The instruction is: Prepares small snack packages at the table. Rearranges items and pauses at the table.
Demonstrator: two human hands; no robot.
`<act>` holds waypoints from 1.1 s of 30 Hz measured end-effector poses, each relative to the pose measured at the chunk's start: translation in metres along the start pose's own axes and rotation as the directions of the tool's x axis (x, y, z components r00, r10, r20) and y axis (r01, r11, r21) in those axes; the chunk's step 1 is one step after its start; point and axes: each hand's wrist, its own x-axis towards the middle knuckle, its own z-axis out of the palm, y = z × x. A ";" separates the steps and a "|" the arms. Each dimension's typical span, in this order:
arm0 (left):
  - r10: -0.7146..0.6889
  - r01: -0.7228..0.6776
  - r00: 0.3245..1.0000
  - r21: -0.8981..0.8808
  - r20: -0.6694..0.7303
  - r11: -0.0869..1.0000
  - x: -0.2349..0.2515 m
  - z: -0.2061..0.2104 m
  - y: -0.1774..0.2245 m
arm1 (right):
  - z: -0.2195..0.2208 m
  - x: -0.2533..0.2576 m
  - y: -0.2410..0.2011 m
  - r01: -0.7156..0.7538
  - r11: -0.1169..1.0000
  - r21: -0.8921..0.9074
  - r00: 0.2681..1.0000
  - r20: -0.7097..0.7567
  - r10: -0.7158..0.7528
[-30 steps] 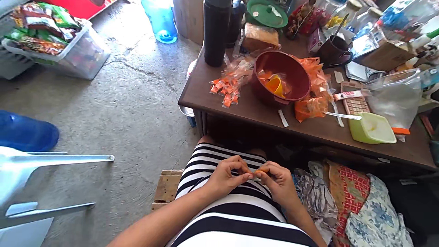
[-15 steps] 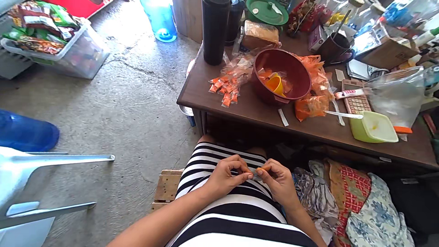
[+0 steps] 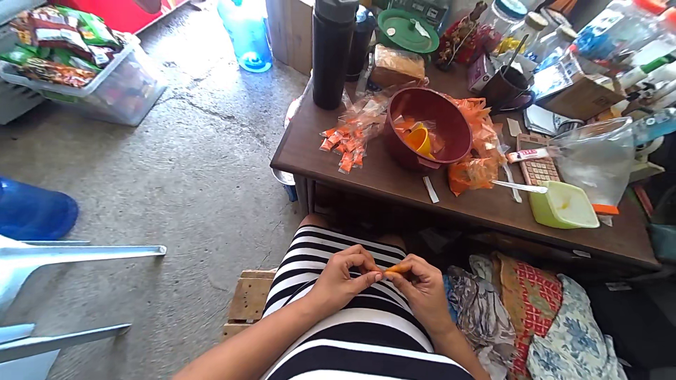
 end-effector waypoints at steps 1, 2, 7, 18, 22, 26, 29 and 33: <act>0.000 0.000 1.000 0.003 0.000 1.000 0.000 0.001 -0.001 | 0.001 0.000 0.001 -0.002 1.000 0.006 1.000 -0.012 0.002; 0.000 0.000 1.000 0.003 0.005 1.000 0.000 0.001 -0.001 | 0.002 0.000 0.001 -0.002 1.000 0.007 1.000 -0.026 0.002; 0.004 -0.004 1.000 0.009 0.003 1.000 -0.001 0.002 0.000 | 0.002 0.000 0.004 0.047 0.999 0.006 0.999 0.008 -0.047; 0.013 -0.013 1.000 -0.003 0.020 1.000 -0.005 0.004 0.000 | -0.002 -0.007 0.002 0.086 0.996 -0.021 0.996 0.014 -0.086; 0.008 -0.008 1.000 0.005 0.029 1.000 -0.006 0.006 0.002 | 0.001 -0.009 0.002 0.059 0.997 -0.045 0.998 -0.032 -0.060; 0.025 -0.025 0.998 0.001 0.058 1.000 -0.007 0.007 0.003 | 0.002 -0.010 0.004 0.091 0.992 -0.085 0.995 -0.036 -0.095; 0.025 -0.025 0.999 0.002 0.038 1.000 -0.009 0.006 0.003 | 0.000 -0.009 0.001 0.047 0.999 -0.013 0.999 0.018 -0.047; 0.000 0.000 1.000 -0.009 0.010 1.000 -0.010 0.005 0.003 | -0.004 -0.012 0.001 0.034 0.999 0.026 0.997 0.063 -0.036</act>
